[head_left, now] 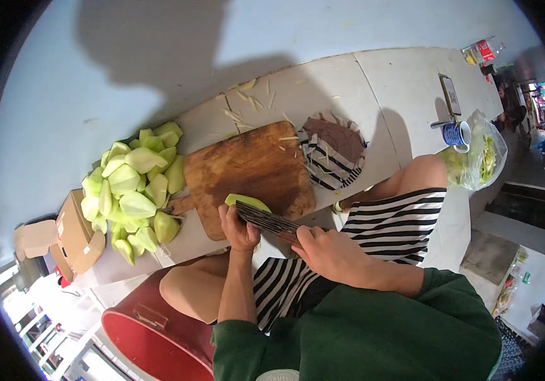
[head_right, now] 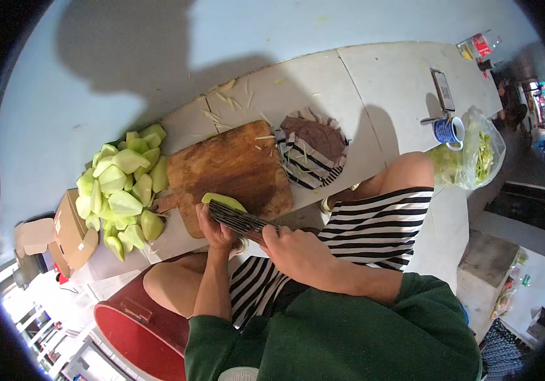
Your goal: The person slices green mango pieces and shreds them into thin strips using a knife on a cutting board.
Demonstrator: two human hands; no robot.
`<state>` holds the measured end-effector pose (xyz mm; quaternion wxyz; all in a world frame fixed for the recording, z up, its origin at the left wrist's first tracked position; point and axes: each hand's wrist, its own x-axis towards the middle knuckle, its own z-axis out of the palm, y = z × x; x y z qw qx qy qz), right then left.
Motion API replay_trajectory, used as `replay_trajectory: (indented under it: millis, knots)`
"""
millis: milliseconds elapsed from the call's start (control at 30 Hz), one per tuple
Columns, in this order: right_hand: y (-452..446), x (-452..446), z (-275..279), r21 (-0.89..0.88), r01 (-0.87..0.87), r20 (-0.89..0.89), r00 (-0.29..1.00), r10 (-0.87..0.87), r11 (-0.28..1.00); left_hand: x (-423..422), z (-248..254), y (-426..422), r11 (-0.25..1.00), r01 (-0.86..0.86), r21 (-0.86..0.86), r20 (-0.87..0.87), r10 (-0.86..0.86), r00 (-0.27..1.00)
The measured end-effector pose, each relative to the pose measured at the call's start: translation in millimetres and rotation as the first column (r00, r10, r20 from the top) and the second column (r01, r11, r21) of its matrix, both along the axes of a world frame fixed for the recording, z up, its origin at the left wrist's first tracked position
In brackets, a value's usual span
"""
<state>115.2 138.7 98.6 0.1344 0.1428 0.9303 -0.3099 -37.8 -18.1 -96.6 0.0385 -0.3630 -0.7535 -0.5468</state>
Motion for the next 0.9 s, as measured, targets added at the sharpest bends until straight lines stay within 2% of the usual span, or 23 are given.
replay_trajectory:
  millis: [133,367,467,567,667,800,900]
  knots:
    - [3.2,-5.1,-4.5,-0.006,-0.005,0.018,1.0,0.005,1.0,-2.2,1.9,-3.7,0.998,-0.004,-0.06,-0.028,0.002,1.0]
    - [11.0,-23.8,-22.1,-0.025,-0.041,0.017,0.999,0.041,0.999,-0.8,-2.7,-3.2,0.998,-0.021,-0.059,0.04,0.023,0.999]
    - [13.8,-35.7,-44.2,-0.105,-0.019,-0.029,0.999,0.016,0.994,-1.8,-1.9,-2.0,0.999,-0.018,-0.046,-0.027,0.016,1.0]
    - [12.0,-40.1,-87.0,-0.082,-0.015,-0.071,0.997,0.01,0.997,-0.7,-4.5,-2.7,0.998,-0.041,-0.048,-0.034,0.039,0.999]
    - [11.8,-39.8,-76.2,-0.074,-0.013,-0.02,1.0,0.012,0.997,0.8,-6.7,-4.0,0.998,-0.043,-0.051,-0.006,0.043,0.999]
    - [8.8,-26.2,-21.6,-0.059,-0.007,-0.034,0.999,0.005,0.998,-0.8,1.6,0.0,0.998,-0.015,-0.057,-0.027,0.014,1.0]
    - [11.5,-14.2,0.8,-0.038,-0.039,0.038,0.998,0.041,0.999,-3.4,1.7,1.3,1.0,0.016,-0.003,-0.029,-0.016,0.999]
